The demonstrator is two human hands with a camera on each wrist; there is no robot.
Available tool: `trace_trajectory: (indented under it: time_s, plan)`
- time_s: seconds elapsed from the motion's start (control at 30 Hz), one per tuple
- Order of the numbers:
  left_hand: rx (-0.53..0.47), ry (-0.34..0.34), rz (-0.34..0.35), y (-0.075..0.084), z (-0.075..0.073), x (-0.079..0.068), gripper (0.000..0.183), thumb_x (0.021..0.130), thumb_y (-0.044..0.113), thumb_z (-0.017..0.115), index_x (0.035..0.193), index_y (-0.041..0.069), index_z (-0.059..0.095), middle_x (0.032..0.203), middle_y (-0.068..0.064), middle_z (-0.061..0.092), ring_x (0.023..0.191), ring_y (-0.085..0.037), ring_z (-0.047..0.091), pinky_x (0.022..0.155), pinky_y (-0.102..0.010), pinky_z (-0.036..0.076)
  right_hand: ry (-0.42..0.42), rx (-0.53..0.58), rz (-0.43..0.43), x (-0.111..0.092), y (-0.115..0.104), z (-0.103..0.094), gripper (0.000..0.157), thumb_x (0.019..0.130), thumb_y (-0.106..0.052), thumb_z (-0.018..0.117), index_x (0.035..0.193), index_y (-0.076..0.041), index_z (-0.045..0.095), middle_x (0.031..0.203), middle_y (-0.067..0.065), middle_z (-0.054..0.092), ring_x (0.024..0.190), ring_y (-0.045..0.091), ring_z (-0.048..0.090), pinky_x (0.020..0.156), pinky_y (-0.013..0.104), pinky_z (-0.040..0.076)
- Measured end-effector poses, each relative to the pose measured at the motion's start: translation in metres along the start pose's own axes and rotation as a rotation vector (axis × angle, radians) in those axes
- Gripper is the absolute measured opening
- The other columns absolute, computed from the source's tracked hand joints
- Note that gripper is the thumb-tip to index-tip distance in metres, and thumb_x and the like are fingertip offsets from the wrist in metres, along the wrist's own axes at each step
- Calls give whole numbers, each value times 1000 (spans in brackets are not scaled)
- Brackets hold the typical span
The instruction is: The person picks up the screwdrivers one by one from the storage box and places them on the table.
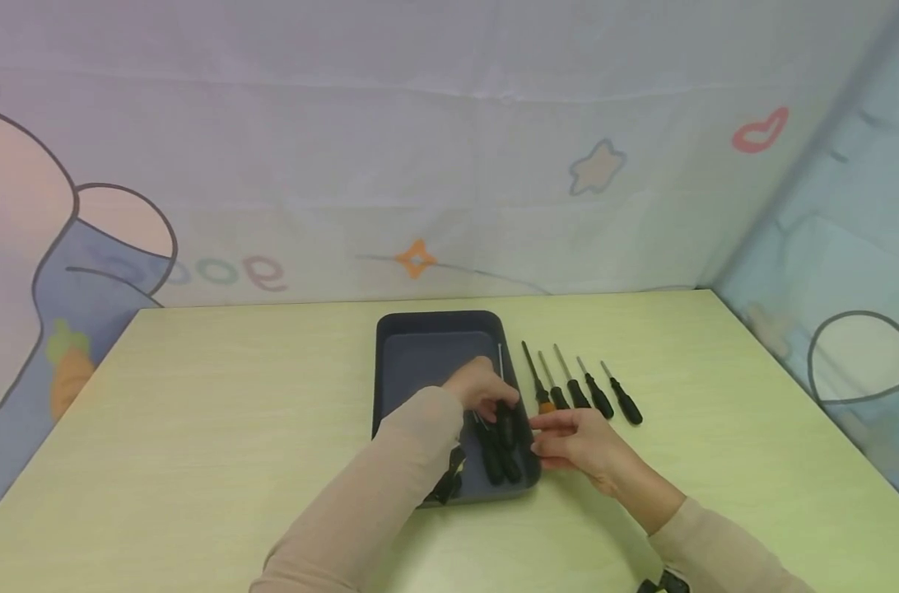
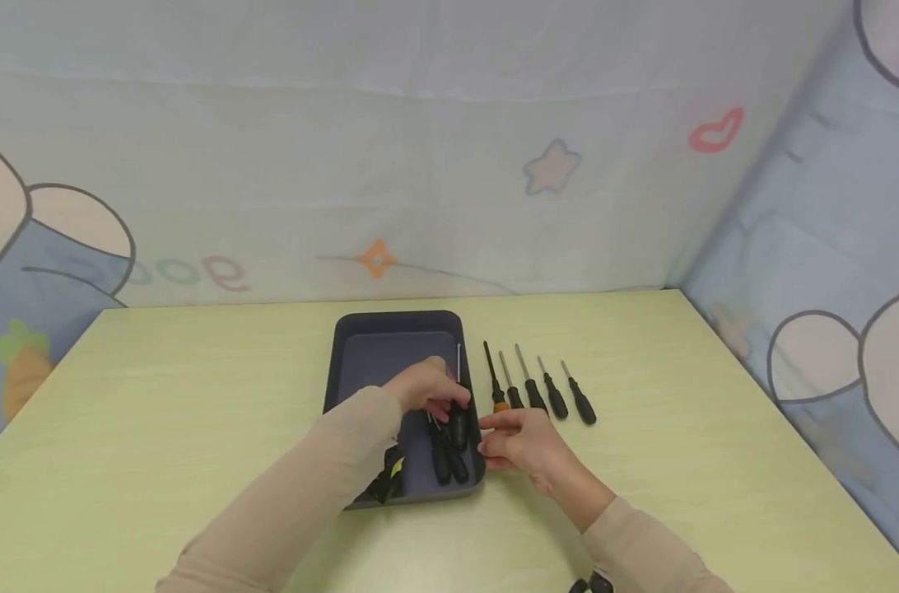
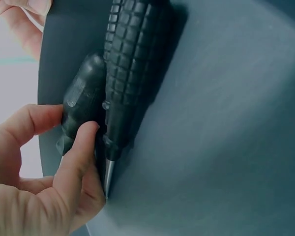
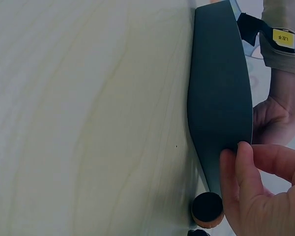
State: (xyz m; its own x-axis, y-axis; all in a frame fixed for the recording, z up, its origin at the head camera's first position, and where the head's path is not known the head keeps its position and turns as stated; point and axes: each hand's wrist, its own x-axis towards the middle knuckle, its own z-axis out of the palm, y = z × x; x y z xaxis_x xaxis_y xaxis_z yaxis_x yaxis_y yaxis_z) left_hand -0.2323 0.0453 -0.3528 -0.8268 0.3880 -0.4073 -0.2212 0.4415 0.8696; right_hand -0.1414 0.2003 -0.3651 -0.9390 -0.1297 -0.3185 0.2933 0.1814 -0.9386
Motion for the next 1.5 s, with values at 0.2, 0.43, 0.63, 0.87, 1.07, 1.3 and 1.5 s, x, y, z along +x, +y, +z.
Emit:
trace_trajectory:
  time_s: [0.2, 0.43, 0.63, 0.87, 1.07, 1.3, 1.5]
  plan:
    - [6, -24, 17, -1, -2, -1, 20, 75, -4, 62, 92, -10, 53, 77, -12, 54, 68, -30, 63, 67, -39, 55, -4, 8, 0, 0, 0, 0, 39, 85, 7, 58, 122, 18, 49, 93, 12, 65, 83, 15, 63, 70, 30, 54]
    - [27, -69, 30, -5, -5, 1, 19, 79, -3, 58, 62, 4, 50, 65, -6, 54, 54, -17, 54, 66, -35, 55, -23, 21, -9, -1, 1, 0, 40, 85, 7, 58, 122, 19, 47, 95, 14, 65, 83, 15, 64, 69, 30, 54]
    - [34, -64, 49, -3, -4, 0, 29, 79, -4, 59, 60, 8, 40, 65, -5, 52, 54, -16, 53, 65, -36, 55, -20, 23, -6, -1, 1, -1, 40, 86, 7, 57, 122, 19, 47, 97, 14, 64, 84, 15, 64, 70, 29, 54]
    - [19, -68, 64, -3, -4, 0, 31, 79, -5, 58, 59, 9, 38, 65, -5, 53, 55, -15, 51, 65, -36, 55, -16, 25, -1, -1, -1, -1, 39, 86, 7, 57, 122, 19, 47, 96, 13, 64, 82, 14, 64, 69, 28, 54]
    - [0, -60, 46, -3, -5, 1, 31, 80, -5, 57, 57, 9, 40, 61, -4, 52, 52, -13, 48, 65, -35, 55, -14, 30, 5, -2, -2, 0, 38, 86, 7, 57, 122, 19, 48, 92, 11, 65, 81, 13, 63, 69, 27, 54]
    - [-1, -54, 31, -2, -7, 1, 13, 81, -4, 58, 75, 3, 48, 68, -8, 57, 58, -15, 51, 66, -34, 55, -3, 28, 9, -2, -2, 2, 38, 86, 8, 57, 121, 18, 48, 93, 12, 64, 82, 15, 63, 69, 28, 54]
    - [-7, -70, 20, 2, -10, -3, 30, 81, -3, 58, 110, -8, 50, 92, -20, 66, 82, -27, 64, 69, -35, 55, -7, 31, 1, -2, -1, 1, 39, 86, 7, 58, 122, 19, 48, 94, 12, 65, 83, 15, 63, 69, 28, 54]
